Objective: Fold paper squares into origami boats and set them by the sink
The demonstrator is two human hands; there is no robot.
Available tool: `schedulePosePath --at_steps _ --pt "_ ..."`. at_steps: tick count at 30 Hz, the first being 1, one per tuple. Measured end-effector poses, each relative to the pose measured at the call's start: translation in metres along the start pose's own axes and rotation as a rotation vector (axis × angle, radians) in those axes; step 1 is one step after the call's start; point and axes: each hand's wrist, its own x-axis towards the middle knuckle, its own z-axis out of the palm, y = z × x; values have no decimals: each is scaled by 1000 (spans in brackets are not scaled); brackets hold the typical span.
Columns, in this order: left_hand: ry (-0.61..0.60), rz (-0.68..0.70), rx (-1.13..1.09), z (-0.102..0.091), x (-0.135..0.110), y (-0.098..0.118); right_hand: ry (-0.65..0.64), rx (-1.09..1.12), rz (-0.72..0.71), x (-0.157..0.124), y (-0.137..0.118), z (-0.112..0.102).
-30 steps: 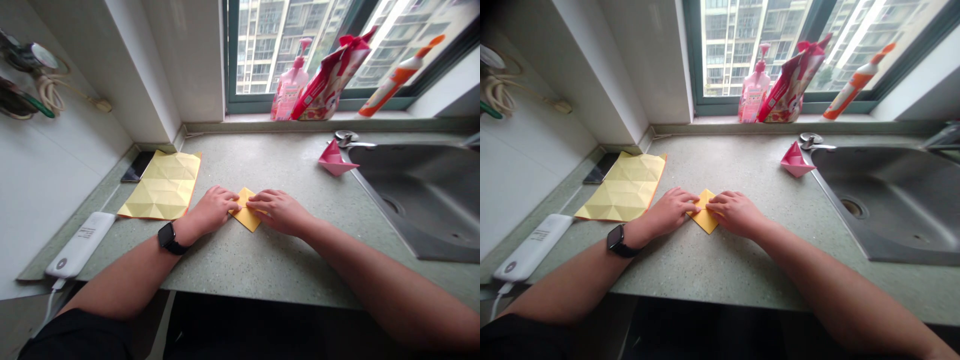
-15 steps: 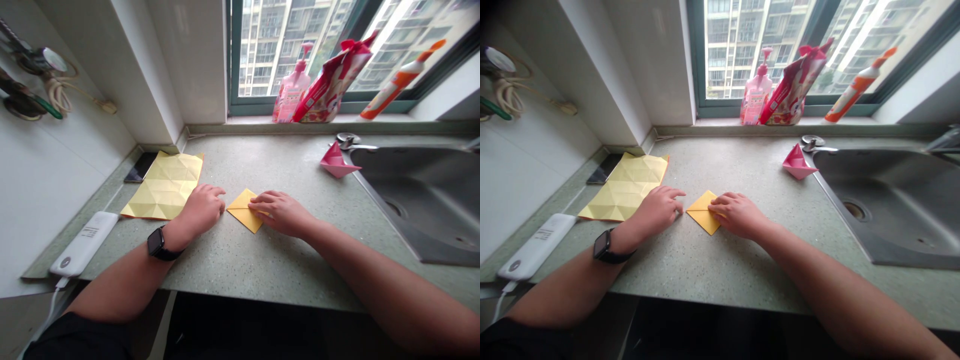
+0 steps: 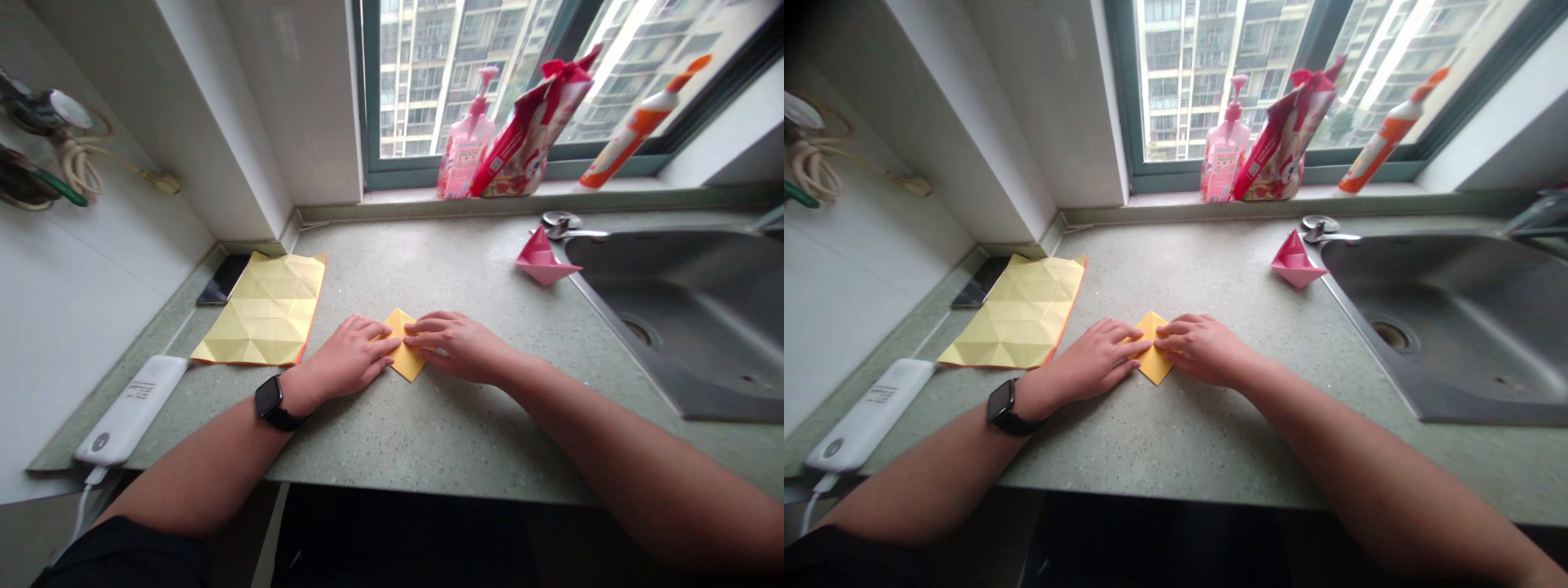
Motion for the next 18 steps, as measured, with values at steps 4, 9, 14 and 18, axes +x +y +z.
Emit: schedulePosePath --at_steps 4,9,14,18 --pt "-21 -49 5 -2 2 5 -14 -46 53 2 -4 -2" --pt "-15 -134 17 -7 0 7 -68 -118 181 2 -12 -14" --pt "-2 -206 34 -11 -6 3 -133 -170 274 -4 -13 -27" --pt "61 -230 42 -11 -9 -3 -139 -194 309 -12 -5 -28"
